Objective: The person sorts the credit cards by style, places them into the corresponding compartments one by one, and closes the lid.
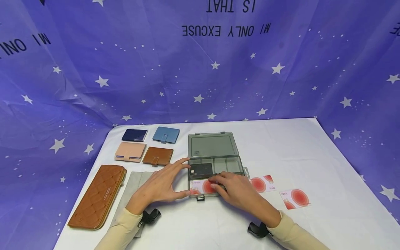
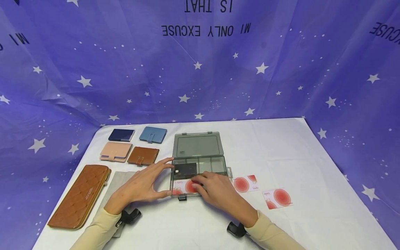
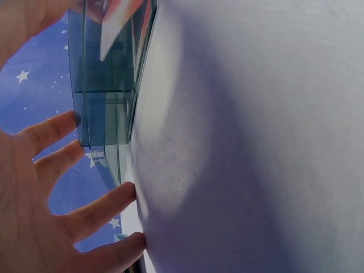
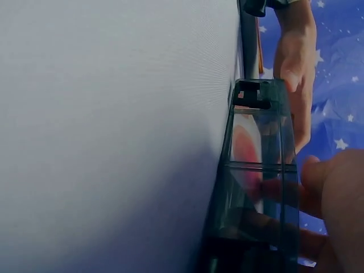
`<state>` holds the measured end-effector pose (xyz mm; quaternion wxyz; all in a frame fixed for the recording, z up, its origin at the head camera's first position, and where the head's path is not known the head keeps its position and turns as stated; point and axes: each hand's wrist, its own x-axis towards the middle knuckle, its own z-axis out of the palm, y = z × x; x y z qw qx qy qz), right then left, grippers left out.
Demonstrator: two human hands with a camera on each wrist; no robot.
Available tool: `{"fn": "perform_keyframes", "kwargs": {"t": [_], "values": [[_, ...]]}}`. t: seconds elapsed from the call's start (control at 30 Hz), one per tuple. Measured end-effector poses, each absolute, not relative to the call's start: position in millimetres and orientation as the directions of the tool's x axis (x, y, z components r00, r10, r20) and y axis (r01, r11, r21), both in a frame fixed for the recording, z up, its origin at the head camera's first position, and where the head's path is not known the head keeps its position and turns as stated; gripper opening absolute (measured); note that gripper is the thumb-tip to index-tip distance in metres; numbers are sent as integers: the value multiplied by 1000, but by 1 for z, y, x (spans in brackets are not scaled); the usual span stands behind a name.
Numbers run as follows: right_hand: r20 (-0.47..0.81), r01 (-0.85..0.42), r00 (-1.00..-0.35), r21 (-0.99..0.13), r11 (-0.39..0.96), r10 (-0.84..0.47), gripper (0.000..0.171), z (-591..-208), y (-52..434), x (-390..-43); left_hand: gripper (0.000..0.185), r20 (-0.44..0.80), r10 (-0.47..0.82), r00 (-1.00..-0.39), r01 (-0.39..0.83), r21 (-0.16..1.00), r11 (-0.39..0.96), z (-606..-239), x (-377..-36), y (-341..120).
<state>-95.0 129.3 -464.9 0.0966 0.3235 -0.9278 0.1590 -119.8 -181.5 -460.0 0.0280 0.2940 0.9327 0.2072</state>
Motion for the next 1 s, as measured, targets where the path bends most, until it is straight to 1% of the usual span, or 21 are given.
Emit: {"fn": "perform_keyframes", "kwargs": {"t": [0.17, 0.23, 0.3, 0.5, 0.6, 0.73, 0.87, 1.0], "values": [[292, -698, -698, -78, 712, -653, 26, -466, 125, -95, 89, 72, 564, -823, 539, 412, 735, -461, -120, -182], [296, -715, -683, -79, 695, -668, 26, -466, 126, -94, 88, 72, 568, -820, 542, 416, 730, -461, -121, -182], [303, -719, -682, -110, 687, -666, 25, -466, 127, -95, 88, 69, 571, -818, 543, 419, 728, -461, -121, -182], [369, -699, -709, -253, 669, -601, 16, -459, 145, -100, 89, 79, 570, -818, 549, 407, 730, -462, -120, -182], [408, -680, -725, -294, 672, -555, 18, -453, 162, -105, 88, 79, 568, -819, 547, 404, 733, -462, -120, -182], [427, -655, -746, -336, 677, -511, 26, -447, 188, -112, 88, 71, 566, -822, 542, 406, 736, -462, -120, -182], [400, -612, -784, -369, 700, -475, 32, -445, 214, -117, 87, 71, 560, -825, 537, 405, 740, -462, -120, -182], [323, -535, -841, -389, 750, -433, 36, -447, 240, -119, 87, 78, 558, -826, 539, 401, 741, -462, -120, -181]]}}
